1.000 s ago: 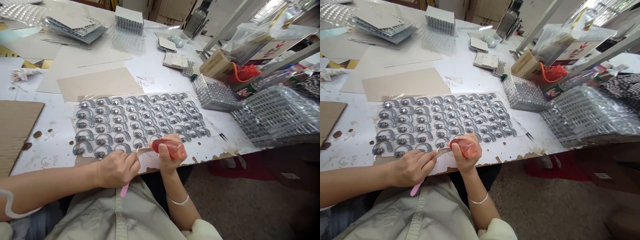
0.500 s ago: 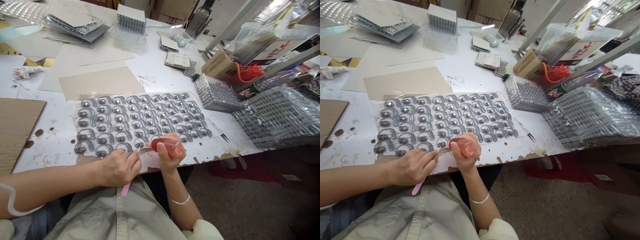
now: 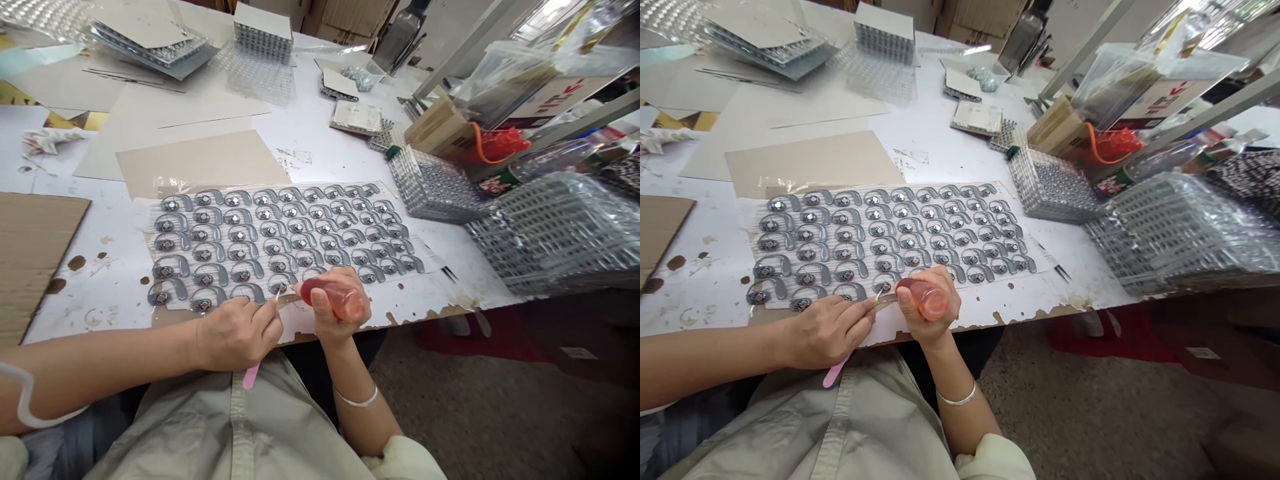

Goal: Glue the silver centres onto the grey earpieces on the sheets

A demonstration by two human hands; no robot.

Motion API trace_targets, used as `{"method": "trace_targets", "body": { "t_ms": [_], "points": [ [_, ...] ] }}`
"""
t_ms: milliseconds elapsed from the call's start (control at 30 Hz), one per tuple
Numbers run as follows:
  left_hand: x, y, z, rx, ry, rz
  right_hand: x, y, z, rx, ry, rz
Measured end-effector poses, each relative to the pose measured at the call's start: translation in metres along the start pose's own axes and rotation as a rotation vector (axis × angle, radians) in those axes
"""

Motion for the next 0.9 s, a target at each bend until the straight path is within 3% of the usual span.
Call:
{"method": "trace_targets", "body": {
  "t_ms": [900],
  "points": [
    [0.0041, -0.0007, -0.0031, -0.013, -0.042, -0.03, -0.002, 0.0004, -0.0094, -0.072, -0.058, -0.006]
  ]
}}
Point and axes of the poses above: each hand's wrist, its own y-axis towards the middle knuckle, its own x-axis out of the palm, z = x × y, the point moved 10 cm from there along y, towards the middle knuckle, and after that the axes turned 7 degrees about y, right-handed, at the moved point
